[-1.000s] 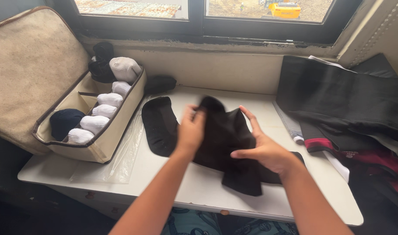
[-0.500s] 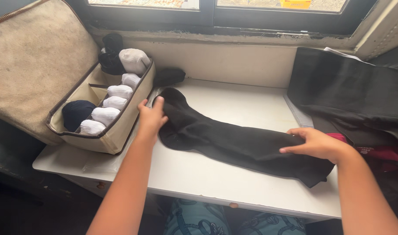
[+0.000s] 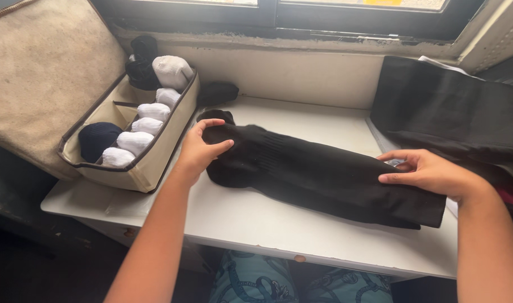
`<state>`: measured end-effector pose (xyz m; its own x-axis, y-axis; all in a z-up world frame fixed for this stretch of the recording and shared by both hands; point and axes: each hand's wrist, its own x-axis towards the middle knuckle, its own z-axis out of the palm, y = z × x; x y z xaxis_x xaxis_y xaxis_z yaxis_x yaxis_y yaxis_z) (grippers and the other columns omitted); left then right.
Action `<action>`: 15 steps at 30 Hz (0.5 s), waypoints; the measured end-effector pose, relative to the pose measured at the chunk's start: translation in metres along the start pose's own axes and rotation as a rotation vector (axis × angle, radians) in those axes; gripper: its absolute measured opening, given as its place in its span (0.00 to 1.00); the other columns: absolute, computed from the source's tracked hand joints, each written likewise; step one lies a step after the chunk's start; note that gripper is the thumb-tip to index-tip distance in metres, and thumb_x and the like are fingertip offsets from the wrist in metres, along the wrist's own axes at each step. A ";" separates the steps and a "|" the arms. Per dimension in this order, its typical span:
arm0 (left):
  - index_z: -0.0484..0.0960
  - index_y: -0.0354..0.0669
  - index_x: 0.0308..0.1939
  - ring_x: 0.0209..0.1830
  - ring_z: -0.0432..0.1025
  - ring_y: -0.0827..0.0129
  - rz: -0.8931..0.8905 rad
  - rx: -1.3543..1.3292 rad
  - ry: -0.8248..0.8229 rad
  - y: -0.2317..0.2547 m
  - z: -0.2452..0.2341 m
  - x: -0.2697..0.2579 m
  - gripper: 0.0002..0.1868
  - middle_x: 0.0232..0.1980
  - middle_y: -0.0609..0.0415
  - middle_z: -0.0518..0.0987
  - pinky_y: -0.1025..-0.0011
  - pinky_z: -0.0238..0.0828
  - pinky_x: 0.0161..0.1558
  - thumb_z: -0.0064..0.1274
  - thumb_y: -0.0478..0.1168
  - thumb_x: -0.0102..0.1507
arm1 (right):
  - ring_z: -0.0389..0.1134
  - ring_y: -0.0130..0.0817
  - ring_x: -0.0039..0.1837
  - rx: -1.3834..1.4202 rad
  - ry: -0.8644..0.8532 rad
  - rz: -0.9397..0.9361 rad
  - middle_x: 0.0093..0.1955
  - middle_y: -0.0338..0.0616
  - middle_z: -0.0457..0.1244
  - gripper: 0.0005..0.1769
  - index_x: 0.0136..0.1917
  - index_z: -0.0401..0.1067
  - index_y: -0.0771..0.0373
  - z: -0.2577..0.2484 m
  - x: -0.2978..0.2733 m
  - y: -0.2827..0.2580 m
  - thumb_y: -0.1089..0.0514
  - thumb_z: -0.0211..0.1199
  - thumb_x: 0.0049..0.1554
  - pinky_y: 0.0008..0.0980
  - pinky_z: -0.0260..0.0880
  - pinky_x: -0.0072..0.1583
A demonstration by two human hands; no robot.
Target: The person folds a dark sock by hand on a white surface, then places it into a beige fabric organizer containing other socks. The person repeats this process with additional dark socks, rolling and tucking them before placing them into the organizer.
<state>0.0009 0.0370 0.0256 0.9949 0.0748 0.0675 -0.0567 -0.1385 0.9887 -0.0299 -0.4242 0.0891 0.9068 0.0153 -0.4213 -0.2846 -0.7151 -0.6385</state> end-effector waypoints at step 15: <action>0.71 0.47 0.64 0.69 0.65 0.55 0.253 0.554 0.006 -0.038 -0.024 -0.016 0.42 0.66 0.47 0.71 0.61 0.61 0.67 0.74 0.43 0.47 | 0.63 0.30 0.47 0.342 0.214 -0.075 0.48 0.38 0.69 0.27 0.61 0.78 0.55 0.021 0.017 0.064 0.57 0.76 0.47 0.32 0.61 0.47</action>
<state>-0.0150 0.0647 -0.0098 0.9556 -0.0227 0.2939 -0.2385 -0.6455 0.7255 -0.0397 -0.4555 0.0275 0.9629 -0.1128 -0.2451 -0.2695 -0.4431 -0.8550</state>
